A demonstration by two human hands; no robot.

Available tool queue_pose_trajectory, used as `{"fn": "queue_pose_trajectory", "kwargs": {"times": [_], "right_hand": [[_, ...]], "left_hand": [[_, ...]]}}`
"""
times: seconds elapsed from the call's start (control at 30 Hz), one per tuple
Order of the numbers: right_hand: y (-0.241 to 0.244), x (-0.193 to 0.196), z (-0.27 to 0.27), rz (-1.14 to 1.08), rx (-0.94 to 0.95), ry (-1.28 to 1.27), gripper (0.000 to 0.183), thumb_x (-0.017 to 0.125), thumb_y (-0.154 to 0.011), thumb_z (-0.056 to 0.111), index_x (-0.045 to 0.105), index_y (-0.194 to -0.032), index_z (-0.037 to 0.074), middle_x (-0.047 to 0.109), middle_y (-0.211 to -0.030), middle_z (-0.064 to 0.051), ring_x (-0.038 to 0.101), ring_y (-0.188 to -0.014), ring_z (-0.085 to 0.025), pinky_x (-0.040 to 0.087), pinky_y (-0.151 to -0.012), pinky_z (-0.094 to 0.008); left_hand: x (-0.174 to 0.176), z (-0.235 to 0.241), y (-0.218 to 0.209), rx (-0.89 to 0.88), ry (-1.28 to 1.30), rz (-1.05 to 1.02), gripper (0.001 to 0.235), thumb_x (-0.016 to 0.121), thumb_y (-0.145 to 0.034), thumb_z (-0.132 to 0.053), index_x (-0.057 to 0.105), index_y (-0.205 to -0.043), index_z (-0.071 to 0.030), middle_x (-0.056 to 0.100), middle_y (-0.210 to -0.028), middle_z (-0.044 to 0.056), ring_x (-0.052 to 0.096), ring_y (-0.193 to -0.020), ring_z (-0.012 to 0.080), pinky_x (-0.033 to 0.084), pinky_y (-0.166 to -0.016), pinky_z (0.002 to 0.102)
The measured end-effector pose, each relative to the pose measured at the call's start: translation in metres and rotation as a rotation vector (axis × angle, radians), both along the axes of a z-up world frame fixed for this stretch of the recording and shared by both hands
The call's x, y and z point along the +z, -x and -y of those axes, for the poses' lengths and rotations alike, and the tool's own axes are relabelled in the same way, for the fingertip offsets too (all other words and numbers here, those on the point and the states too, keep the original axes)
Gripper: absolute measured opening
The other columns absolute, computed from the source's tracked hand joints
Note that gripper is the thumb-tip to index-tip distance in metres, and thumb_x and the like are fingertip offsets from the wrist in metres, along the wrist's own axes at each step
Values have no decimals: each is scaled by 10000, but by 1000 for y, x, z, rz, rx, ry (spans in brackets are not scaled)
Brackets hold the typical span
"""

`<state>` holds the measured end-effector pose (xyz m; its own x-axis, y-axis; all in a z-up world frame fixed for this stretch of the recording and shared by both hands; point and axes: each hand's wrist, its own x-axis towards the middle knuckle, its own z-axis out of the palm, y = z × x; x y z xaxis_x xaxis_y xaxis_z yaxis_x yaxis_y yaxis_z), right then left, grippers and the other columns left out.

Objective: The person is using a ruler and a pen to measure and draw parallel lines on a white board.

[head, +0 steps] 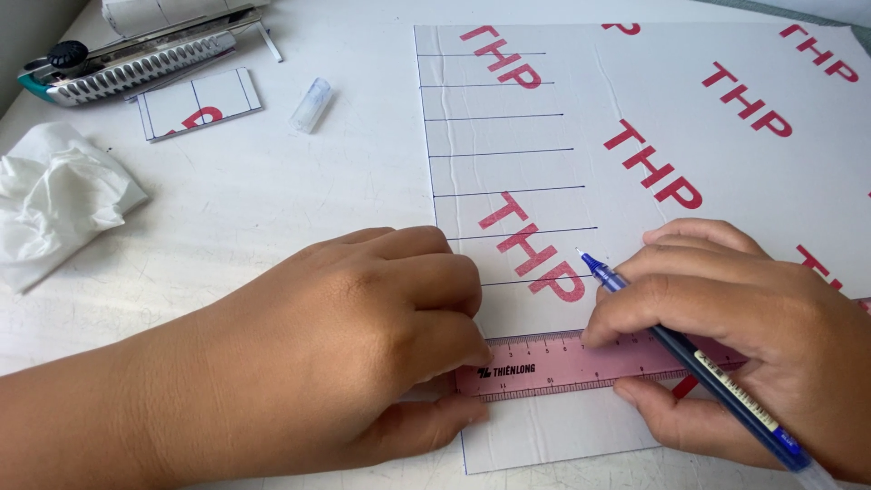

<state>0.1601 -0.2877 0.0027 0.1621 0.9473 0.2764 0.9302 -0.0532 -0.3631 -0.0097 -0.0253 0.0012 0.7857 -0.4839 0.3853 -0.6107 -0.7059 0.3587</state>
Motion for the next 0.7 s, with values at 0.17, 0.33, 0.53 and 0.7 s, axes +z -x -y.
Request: {"fn": "queue_pose_trajectory", "kwargs": {"times": [0.17,0.33,0.53,0.7], "right_hand": [[1,1,-1,-7,2,-5,335,902,-668,171,786,-982,191,747,-850,52,665,-731,-152,515,-1079,-433],[1,1,-3,8,14,-20,329,873,-667,141,787,-979,198,745,-854,63,670,-744,-137,514,-1080,-422],[3,2,-3,-18,-2,-26,315,866,-676,121,796,-973,197,728,-844,51,644,-751,-162,512,-1018,-385],[2,1,-4,-3,-7,-16,284,841,-677,137,793,-943,225,711,-786,69,644,-677,-128,520,-995,-374]], "left_hand": [[0,2,-1,6,-26,23,247,732,-1065,-271,701,-925,-70,614,-911,74,590,-798,310,522,-721,446],[-4,3,-1,3,-24,47,229,750,-1057,-266,707,-935,-77,625,-885,69,587,-756,299,511,-705,430],[-3,3,-2,-9,20,-3,179,737,-1042,-233,687,-1071,-64,647,-867,56,592,-727,299,523,-736,430],[-4,3,-2,3,47,-18,168,747,-1032,-242,742,-1036,-75,630,-868,68,601,-757,318,529,-747,448]]}}
